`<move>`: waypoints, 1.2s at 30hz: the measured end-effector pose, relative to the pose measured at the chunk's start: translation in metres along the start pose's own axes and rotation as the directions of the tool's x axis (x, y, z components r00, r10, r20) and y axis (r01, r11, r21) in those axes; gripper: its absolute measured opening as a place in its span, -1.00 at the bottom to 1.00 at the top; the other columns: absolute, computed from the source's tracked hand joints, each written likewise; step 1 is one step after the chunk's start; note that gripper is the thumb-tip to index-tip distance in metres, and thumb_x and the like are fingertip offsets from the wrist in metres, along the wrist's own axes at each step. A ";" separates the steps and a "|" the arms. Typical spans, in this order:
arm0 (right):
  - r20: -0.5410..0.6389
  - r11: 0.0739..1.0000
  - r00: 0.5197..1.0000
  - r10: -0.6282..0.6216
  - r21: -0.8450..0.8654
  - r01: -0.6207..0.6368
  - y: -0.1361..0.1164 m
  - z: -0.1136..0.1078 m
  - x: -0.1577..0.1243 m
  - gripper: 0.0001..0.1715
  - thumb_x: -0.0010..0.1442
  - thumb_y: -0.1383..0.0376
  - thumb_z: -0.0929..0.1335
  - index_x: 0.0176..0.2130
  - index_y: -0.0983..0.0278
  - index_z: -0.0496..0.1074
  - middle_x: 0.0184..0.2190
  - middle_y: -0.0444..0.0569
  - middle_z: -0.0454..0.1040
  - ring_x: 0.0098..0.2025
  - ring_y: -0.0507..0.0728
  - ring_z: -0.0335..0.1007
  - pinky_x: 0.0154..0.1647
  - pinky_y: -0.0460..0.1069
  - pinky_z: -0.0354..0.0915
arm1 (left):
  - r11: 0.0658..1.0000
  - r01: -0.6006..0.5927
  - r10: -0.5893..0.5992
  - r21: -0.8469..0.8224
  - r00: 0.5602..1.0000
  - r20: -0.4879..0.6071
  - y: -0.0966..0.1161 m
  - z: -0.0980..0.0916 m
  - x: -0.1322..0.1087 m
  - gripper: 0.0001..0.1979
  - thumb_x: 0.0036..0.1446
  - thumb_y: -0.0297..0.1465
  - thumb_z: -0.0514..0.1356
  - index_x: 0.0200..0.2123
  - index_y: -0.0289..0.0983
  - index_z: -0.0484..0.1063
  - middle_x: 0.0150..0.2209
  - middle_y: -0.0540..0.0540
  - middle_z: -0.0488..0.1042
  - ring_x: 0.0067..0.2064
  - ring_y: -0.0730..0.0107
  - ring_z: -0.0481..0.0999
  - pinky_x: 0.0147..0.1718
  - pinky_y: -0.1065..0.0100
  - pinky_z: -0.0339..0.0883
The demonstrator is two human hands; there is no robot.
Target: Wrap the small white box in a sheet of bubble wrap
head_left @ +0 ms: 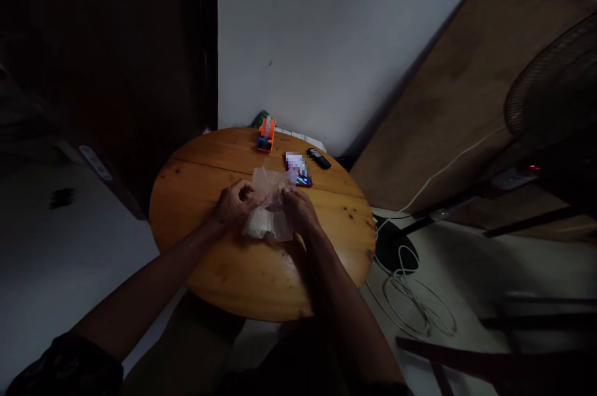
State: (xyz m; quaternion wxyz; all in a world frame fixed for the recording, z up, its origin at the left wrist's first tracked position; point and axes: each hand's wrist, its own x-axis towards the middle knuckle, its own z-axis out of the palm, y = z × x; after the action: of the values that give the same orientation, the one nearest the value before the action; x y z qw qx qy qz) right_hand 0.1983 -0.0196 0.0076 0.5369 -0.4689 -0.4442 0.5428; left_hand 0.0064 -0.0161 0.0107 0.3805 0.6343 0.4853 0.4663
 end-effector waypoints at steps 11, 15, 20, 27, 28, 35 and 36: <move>0.147 0.997 0.987 0.064 0.041 -0.070 -0.009 0.017 -0.013 -0.58 -0.07 -0.01 0.49 -0.34 0.23 0.43 -0.46 -0.14 0.47 -0.44 0.07 0.33 -0.35 -0.04 0.28 | 0.998 0.062 -0.061 -0.015 0.998 0.026 -0.002 0.006 0.001 -0.66 -0.10 -0.09 0.25 -0.44 -0.26 0.40 -0.47 0.03 0.41 -0.40 0.39 0.35 -0.41 0.39 0.21; -0.007 0.998 0.999 -0.037 -0.050 0.037 -0.006 0.007 -0.004 -0.60 -0.02 -0.03 0.43 -0.38 0.22 0.38 -0.49 -0.16 0.40 -0.45 0.05 0.27 -0.39 -0.05 0.22 | 0.951 0.179 -0.189 -0.252 0.982 -0.018 -0.003 -0.003 0.009 -0.79 -0.21 -0.24 0.20 -0.53 -0.27 0.39 -0.55 0.06 0.35 -0.47 0.44 0.30 -0.48 0.43 0.17; -0.160 0.954 0.964 -0.212 -0.250 0.168 0.002 -0.013 0.008 -0.65 0.04 0.01 0.35 -0.48 0.23 0.29 -0.57 -0.22 0.23 -0.50 0.00 0.10 -0.48 -0.09 0.07 | 0.847 0.322 -0.376 -0.424 0.925 -0.050 -0.008 -0.022 0.018 -0.80 -0.29 -0.26 0.23 -0.57 -0.25 0.33 -0.59 0.09 0.33 -0.55 0.48 0.28 -0.55 0.45 0.16; -0.257 0.881 0.915 -0.312 -0.439 0.178 0.014 -0.023 0.021 -0.72 0.04 0.08 0.30 -0.42 0.25 0.39 -0.53 -0.17 0.35 -0.46 0.05 0.22 -0.41 -0.06 0.18 | 0.928 0.328 -0.355 -0.176 0.922 -0.153 -0.016 -0.027 0.025 -0.86 -0.18 -0.31 0.23 -0.56 -0.25 0.35 -0.61 0.10 0.30 -0.55 0.49 0.27 -0.55 0.48 0.08; -0.266 0.867 0.906 -0.330 -0.465 0.179 0.015 -0.024 0.022 -0.72 0.02 0.09 0.31 -0.41 0.25 0.41 -0.51 -0.16 0.39 -0.44 0.06 0.26 -0.38 -0.05 0.20 | 0.934 0.325 -0.348 -0.151 0.922 -0.170 -0.015 -0.027 0.026 -0.88 -0.17 -0.33 0.21 -0.55 -0.25 0.36 -0.60 0.10 0.31 -0.53 0.48 0.29 -0.53 0.47 0.10; -0.299 0.789 0.885 -0.358 -0.603 0.115 0.016 -0.029 0.024 -0.70 0.01 0.10 0.32 -0.34 0.26 0.46 -0.44 -0.10 0.49 -0.35 0.13 0.36 -0.30 -0.01 0.24 | 0.993 0.121 -0.113 0.001 0.930 -0.349 -0.003 -0.035 0.019 -0.77 -0.07 -0.34 0.16 -0.29 -0.27 0.44 -0.33 -0.05 0.51 -0.28 0.34 0.48 -0.22 0.35 0.35; -0.299 0.792 0.886 -0.353 -0.600 0.114 0.016 -0.029 0.024 -0.70 0.01 0.11 0.31 -0.34 0.26 0.46 -0.44 -0.11 0.49 -0.35 0.13 0.36 -0.30 -0.01 0.24 | 0.993 0.095 -0.071 0.064 0.949 -0.306 0.000 -0.038 0.017 -0.77 -0.05 -0.32 0.16 -0.29 -0.27 0.45 -0.31 -0.07 0.53 -0.25 0.31 0.49 -0.18 0.32 0.36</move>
State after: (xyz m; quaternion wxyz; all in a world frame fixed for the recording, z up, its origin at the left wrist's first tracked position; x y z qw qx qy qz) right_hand 0.2245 0.0031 -0.0139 0.5156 -0.6466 -0.5226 0.2076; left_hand -0.0283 0.0011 0.0251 0.2958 0.5485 0.5820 0.5224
